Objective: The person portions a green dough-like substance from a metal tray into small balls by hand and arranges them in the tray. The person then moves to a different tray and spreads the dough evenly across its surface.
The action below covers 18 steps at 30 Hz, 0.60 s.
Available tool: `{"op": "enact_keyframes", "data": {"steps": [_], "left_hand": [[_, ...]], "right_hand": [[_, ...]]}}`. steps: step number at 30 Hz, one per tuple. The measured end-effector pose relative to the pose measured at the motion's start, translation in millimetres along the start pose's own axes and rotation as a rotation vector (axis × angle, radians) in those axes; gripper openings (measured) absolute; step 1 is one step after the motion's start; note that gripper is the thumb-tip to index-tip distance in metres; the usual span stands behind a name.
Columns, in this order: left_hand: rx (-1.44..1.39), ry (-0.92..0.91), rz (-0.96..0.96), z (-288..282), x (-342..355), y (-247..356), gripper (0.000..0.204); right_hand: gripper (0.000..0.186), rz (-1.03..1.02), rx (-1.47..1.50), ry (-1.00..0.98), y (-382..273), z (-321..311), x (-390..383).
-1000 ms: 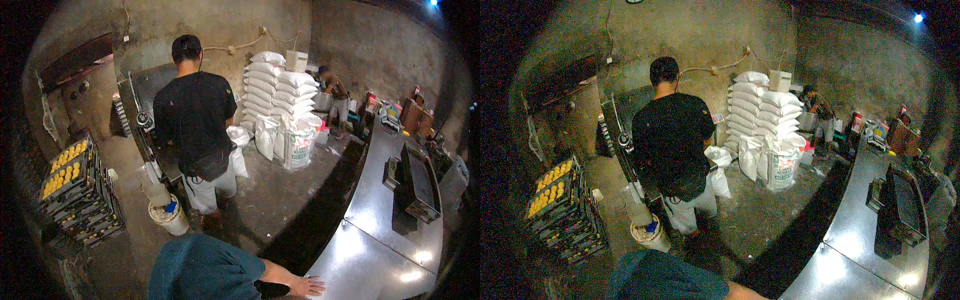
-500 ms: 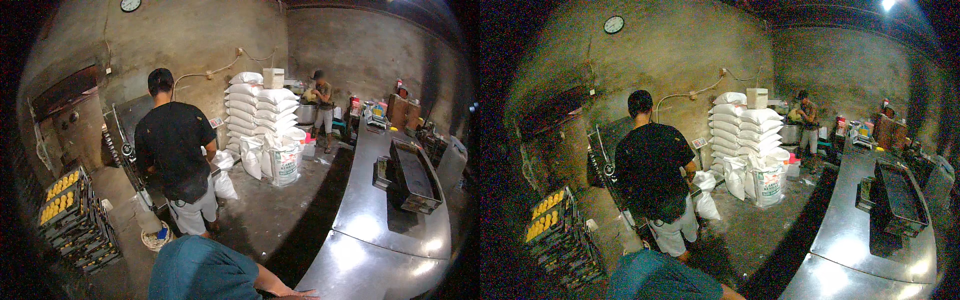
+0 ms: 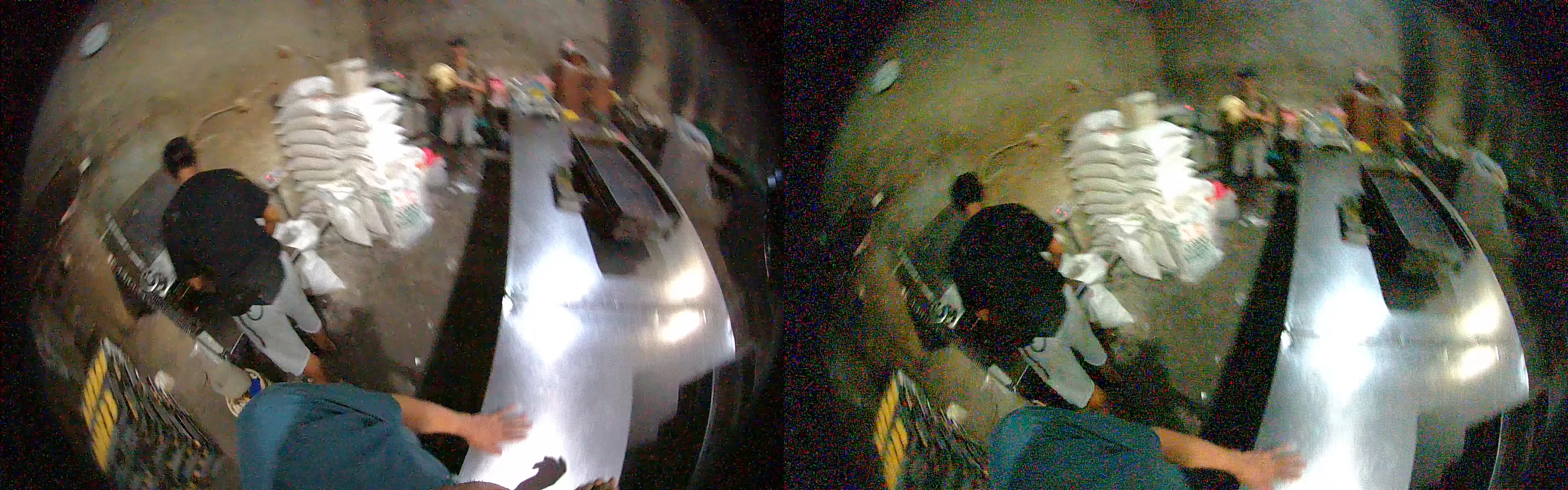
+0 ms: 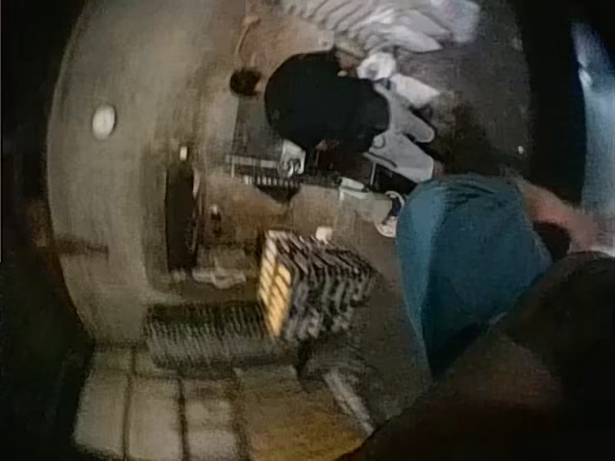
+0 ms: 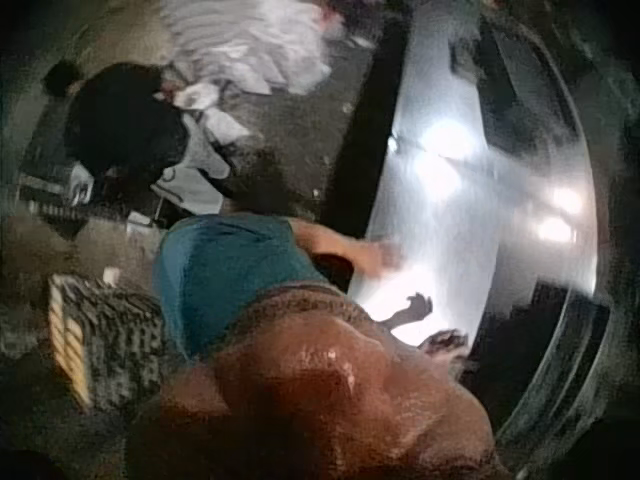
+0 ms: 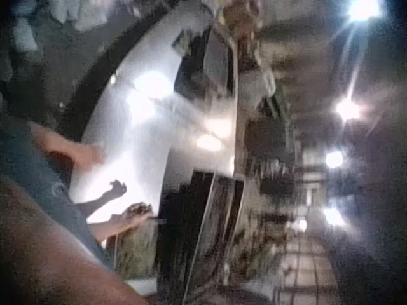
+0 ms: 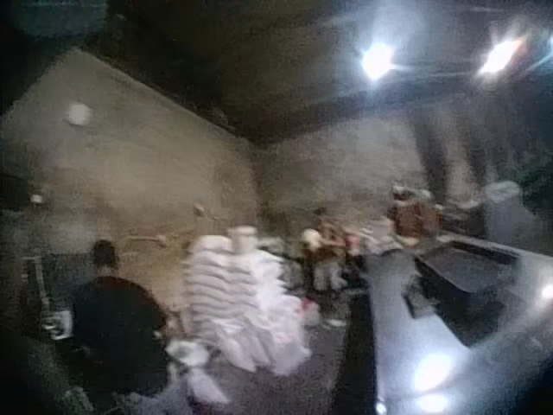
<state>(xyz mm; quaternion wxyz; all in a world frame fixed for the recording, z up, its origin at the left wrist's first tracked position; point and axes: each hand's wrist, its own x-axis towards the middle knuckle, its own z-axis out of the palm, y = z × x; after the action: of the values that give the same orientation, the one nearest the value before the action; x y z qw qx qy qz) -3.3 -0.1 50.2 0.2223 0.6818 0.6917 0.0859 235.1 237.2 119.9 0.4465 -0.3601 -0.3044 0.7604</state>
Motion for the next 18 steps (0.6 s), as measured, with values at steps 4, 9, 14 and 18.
{"op": "enact_keyframes", "data": {"steps": [4,9,14,18], "left_hand": [[0.153,0.267,0.002,33,7,-7,0.081],[0.304,0.251,0.028,37,16,-10,0.078],[0.276,0.236,-0.013,32,10,6,0.072],[0.249,0.269,0.033,35,1,14,0.072]], "right_hand": [[0.061,-0.004,-0.108,-0.005,-42,-37,-21],[0.037,-0.178,-0.552,0.359,-78,-91,-67],[0.024,-0.388,-1.566,0.281,-138,-178,-124],[0.029,-0.105,-1.910,0.317,-163,-209,-127]]}}
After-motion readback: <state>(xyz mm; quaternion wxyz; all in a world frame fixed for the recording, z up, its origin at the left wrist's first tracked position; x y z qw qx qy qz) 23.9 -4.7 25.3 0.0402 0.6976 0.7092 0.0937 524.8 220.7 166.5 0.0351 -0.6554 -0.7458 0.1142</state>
